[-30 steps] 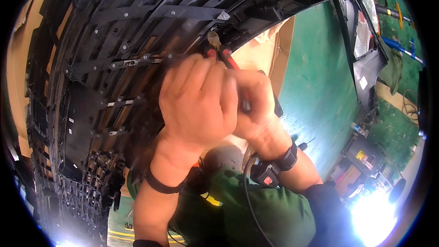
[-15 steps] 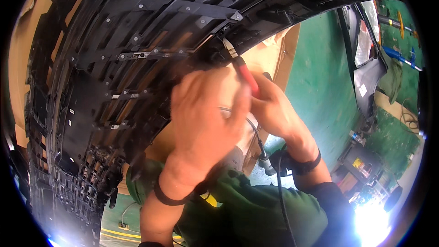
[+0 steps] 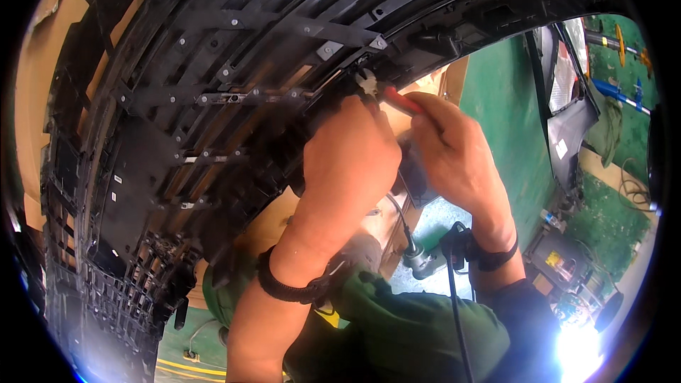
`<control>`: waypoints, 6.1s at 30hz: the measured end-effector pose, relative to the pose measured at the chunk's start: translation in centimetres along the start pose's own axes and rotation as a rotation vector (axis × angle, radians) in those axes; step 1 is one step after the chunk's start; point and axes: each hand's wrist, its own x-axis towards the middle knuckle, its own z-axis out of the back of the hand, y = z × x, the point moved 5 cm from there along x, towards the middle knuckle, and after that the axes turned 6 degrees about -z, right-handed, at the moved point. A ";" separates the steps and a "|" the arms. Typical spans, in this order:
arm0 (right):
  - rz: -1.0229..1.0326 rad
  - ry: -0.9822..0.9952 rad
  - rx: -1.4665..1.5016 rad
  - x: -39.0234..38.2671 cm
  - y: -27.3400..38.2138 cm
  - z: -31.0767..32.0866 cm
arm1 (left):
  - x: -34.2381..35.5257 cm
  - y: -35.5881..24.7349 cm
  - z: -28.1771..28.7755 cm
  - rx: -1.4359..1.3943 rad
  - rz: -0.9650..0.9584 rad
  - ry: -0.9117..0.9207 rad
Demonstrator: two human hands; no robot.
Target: The person is sitting on the floor and using pliers and a screwdriver to remove clips and fasteners from a large black plastic car part. They systematically work along the edge of the part, detaching components and setting them aside.
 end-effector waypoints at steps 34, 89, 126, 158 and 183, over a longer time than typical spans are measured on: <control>0.151 -0.171 -0.084 1.0 1.0 0.0 | 0.7 0.4 -0.1 0.059 -0.007 -0.006; -0.551 0.968 1.410 2.3 -2.2 -3.7 | -1.8 -0.1 0.7 0.107 -0.503 -0.539; 0.073 0.062 0.059 -3.3 -3.1 -2.3 | -2.6 1.6 2.9 -0.404 -0.461 -0.447; -0.412 0.485 0.802 2.6 -1.6 -0.9 | -1.1 2.3 -5.4 -1.217 0.320 -0.074; -0.659 0.819 1.364 3.5 -3.7 -2.3 | -1.9 -2.5 -1.8 0.121 -0.318 -0.337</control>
